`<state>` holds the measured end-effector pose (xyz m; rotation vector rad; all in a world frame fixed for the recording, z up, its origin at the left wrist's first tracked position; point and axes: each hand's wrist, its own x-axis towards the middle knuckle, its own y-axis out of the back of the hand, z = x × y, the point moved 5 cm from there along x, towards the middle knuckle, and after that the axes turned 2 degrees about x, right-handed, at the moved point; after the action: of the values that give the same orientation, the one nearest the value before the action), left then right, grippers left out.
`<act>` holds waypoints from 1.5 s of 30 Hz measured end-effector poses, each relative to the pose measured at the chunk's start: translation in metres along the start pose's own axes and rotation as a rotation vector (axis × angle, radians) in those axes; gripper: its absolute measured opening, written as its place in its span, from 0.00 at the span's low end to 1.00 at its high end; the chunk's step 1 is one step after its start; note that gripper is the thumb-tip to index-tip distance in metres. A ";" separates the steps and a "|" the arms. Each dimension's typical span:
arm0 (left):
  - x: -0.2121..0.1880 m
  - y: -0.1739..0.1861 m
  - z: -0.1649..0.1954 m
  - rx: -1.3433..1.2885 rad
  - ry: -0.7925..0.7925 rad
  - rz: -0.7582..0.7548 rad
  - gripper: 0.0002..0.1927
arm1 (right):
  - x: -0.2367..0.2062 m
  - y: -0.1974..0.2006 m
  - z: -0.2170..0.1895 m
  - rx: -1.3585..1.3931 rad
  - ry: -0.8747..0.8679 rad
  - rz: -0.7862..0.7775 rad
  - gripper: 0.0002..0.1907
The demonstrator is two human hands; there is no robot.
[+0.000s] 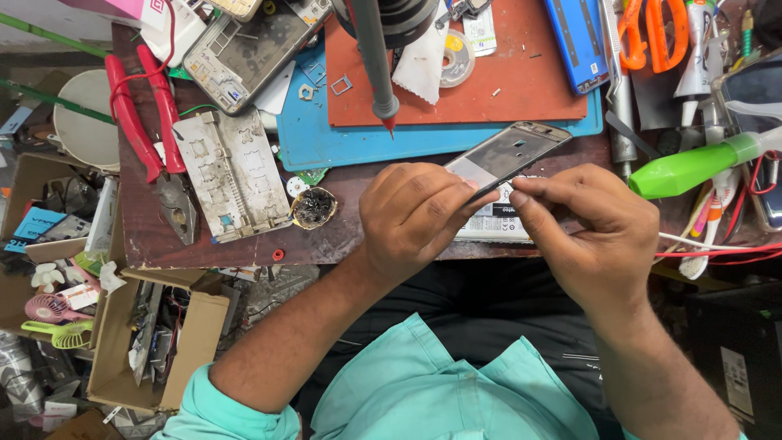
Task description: The person works on a disassembled mobile phone, applying adhesive to the battery area using a tube and tweezers. They then handle the phone's back cover, peeling off a protective film and wiping the surface with a cloth before placing it aside.
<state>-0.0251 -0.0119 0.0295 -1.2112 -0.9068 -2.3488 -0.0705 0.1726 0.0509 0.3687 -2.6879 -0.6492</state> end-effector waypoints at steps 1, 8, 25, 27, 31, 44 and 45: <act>0.000 0.000 0.000 0.001 -0.002 0.000 0.16 | 0.000 0.000 0.000 0.000 0.006 -0.003 0.09; -0.001 0.001 0.001 -0.018 -0.019 0.000 0.16 | 0.000 -0.002 0.013 0.177 -0.138 -0.063 0.09; -0.004 -0.001 0.002 -0.099 -0.018 -0.002 0.13 | -0.004 -0.009 0.044 0.372 -0.524 -0.181 0.07; -0.003 0.000 0.002 -0.096 -0.022 0.004 0.13 | -0.005 -0.009 0.043 0.339 -0.459 -0.187 0.07; -0.004 0.000 0.002 -0.092 -0.022 0.002 0.12 | -0.007 -0.012 0.054 0.461 -0.592 -0.205 0.07; -0.005 -0.001 0.001 -0.059 -0.063 0.034 0.15 | -0.011 -0.018 0.052 0.498 -0.502 -0.237 0.07; -0.005 -0.001 0.001 -0.057 -0.062 0.035 0.15 | -0.011 -0.020 0.056 0.545 -0.546 -0.251 0.07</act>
<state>-0.0219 -0.0109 0.0254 -1.3187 -0.8368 -2.3357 -0.0789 0.1806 -0.0083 0.7716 -3.3623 -0.0521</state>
